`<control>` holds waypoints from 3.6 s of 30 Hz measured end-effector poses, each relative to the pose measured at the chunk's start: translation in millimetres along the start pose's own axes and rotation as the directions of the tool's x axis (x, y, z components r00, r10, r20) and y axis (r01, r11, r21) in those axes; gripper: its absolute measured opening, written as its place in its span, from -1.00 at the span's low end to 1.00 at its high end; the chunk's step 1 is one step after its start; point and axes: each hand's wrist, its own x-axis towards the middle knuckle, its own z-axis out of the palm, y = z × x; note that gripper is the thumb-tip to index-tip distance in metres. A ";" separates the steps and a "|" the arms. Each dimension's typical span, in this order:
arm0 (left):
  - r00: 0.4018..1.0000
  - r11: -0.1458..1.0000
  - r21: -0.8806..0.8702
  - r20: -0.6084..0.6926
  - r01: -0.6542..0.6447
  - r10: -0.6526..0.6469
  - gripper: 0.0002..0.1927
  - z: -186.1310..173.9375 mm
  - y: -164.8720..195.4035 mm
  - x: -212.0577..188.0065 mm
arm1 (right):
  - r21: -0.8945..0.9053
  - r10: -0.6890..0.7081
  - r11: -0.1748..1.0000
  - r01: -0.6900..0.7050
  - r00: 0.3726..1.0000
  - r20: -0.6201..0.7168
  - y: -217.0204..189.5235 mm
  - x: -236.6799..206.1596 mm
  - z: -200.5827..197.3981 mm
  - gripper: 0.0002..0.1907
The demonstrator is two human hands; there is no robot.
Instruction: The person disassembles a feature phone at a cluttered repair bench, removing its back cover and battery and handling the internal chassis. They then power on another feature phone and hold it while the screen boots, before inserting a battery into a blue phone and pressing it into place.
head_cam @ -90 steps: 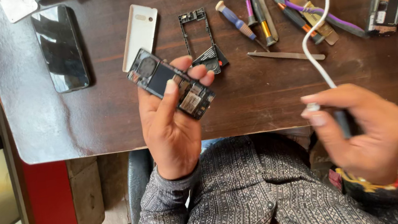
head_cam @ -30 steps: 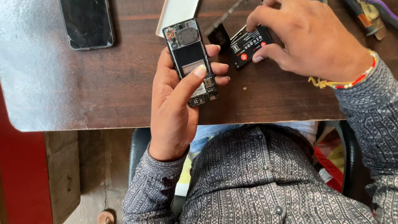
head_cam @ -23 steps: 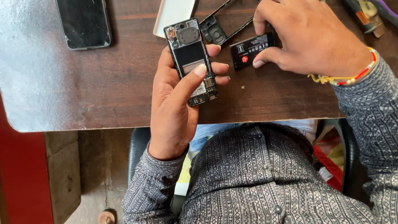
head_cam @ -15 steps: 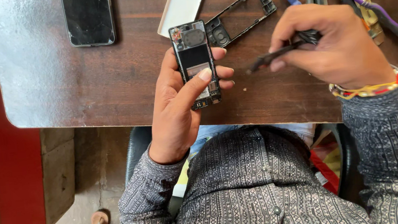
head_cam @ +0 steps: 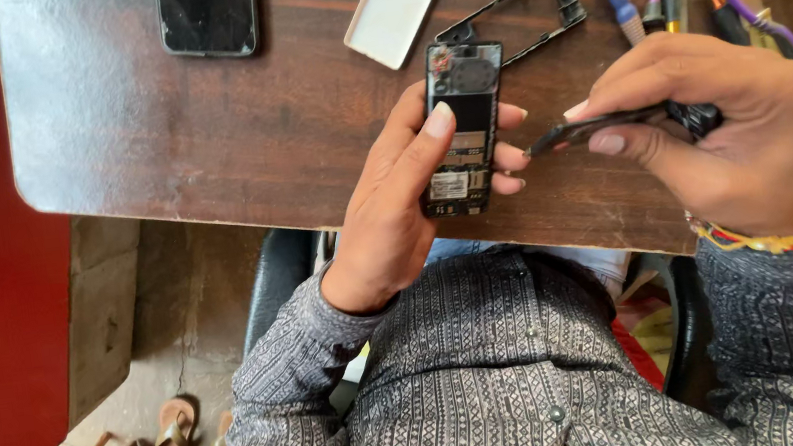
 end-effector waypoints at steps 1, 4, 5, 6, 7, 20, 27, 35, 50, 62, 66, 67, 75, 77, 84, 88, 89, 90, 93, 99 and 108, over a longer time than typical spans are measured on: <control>1.000 1.000 -0.004 0.002 0.007 -0.007 -0.55 0.6 -1.6 0.1 | -0.020 -0.013 1.000 0.013 1.000 0.011 -5.3 2.1 1.5 -0.77; 0.999 0.999 -0.017 0.017 0.046 -0.046 -0.51 2.3 -5.9 -0.1 | -0.086 -0.049 0.995 0.052 0.998 0.036 -18.6 6.9 5.9 -0.71; 0.997 0.997 -0.024 0.022 0.071 -0.071 -0.50 2.6 -6.9 -0.6 | -0.109 -0.059 0.992 0.063 0.997 0.043 -22.0 8.1 7.2 -0.69; 0.995 0.995 -0.031 0.027 0.098 -0.098 -0.48 3.4 -8.3 -1.1 | -0.113 -0.075 0.990 0.083 0.995 0.069 -24.4 9.7 8.1 -0.72; 0.995 0.995 -0.039 0.030 0.094 -0.093 -0.49 4.4 -10.1 -1.3 | -0.116 -0.091 0.988 0.102 0.991 0.095 -25.5 12.1 8.8 -0.75; 0.984 0.965 -0.198 0.073 0.173 -0.161 -0.41 3.9 -27.0 -3.1 | -0.022 -0.062 0.998 0.063 0.995 0.078 -10.9 16.2 31.2 -0.67; 0.988 0.958 -0.242 0.071 0.152 -0.139 -0.40 2.6 -29.8 -1.9 | -0.011 -0.018 1.000 0.018 0.998 0.052 -5.1 13.9 38.8 -0.66; 0.988 0.952 -0.265 0.047 0.155 -0.148 -0.39 2.3 -29.8 -1.6 | -0.089 -0.189 0.978 0.189 0.982 0.002 -6.4 17.8 45.5 -0.66; 0.995 0.940 -0.326 0.053 0.099 -0.086 -0.31 -1.2 -30.1 -2.8 | -0.189 -0.208 0.961 0.202 0.978 -0.011 -18.6 9.6 42.4 -0.65; 0.998 0.967 -0.249 0.032 0.059 -0.053 -0.32 2.0 -29.2 -6.5 | -0.074 -0.054 0.996 0.047 0.994 -0.096 -22.8 -7.8 50.8 -0.55; 0.998 0.969 -0.237 0.019 0.064 -0.062 -0.34 3.7 -28.2 -7.5 | -0.129 -0.125 0.986 0.107 0.982 -0.139 -23.4 -11.8 54.6 -0.56; 0.998 0.970 -0.236 0.015 0.058 -0.056 -0.34 4.3 -28.1 -7.7 | -0.141 -0.136 0.983 0.116 0.980 -0.144 -23.2 -12.4 55.1 -0.57; 1.000 0.982 -0.187 -0.023 0.015 -0.019 -0.38 7.6 -29.6 -11.8 | -0.286 -0.242 0.939 0.189 0.956 -0.163 -20.4 -15.9 58.1 -0.58; 0.999 0.985 -0.175 -0.031 0.001 -0.006 -0.40 7.5 -30.3 -12.7 | -0.303 -0.268 0.929 0.211 0.950 -0.159 -19.4 -16.6 58.6 -0.56; 0.999 0.983 -0.183 -0.034 -0.018 0.012 -0.44 7.8 -30.2 -11.8 | -0.325 -0.276 0.921 0.216 0.950 -0.148 -14.4 -19.0 59.4 -0.54; 0.999 0.974 -0.224 -0.024 0.021 -0.027 -0.55 8.2 -25.0 -10.8 | -0.285 -0.252 0.937 0.203 0.956 -0.149 -11.3 -19.0 59.3 -0.56; 0.999 0.976 -0.217 -0.026 0.028 -0.035 -0.57 7.7 -23.1 -10.6 | -0.269 -0.242 0.943 0.195 0.958 -0.151 -10.9 -18.8 58.5 -0.57; 0.999 0.976 -0.217 -0.027 0.035 -0.042 -0.58 7.9 -21.7 -10.1 | -0.253 -0.231 0.949 0.188 0.961 -0.153 -10.6 -18.4 57.7 -0.58; 0.998 0.972 -0.230 -0.028 0.051 -0.060 -0.59 8.1 -18.9 -8.8 | -0.169 -0.186 0.973 0.160 0.970 -0.153 -11.0 -17.6 54.7 -0.65; 0.998 0.955 -0.293 -0.009 0.056 -0.062 -0.58 6.6 -20.2 -10.3 | -0.105 -0.150 0.985 0.136 0.978 -0.143 -12.9 -14.8 52.4 -0.71; 1.000 0.989 -0.150 -0.016 0.019 -0.022 -0.51 10.2 -24.0 -10.5 | -0.344 -0.187 0.928 0.144 0.978 -0.094 -18.9 -6.9 51.2 -0.43</control>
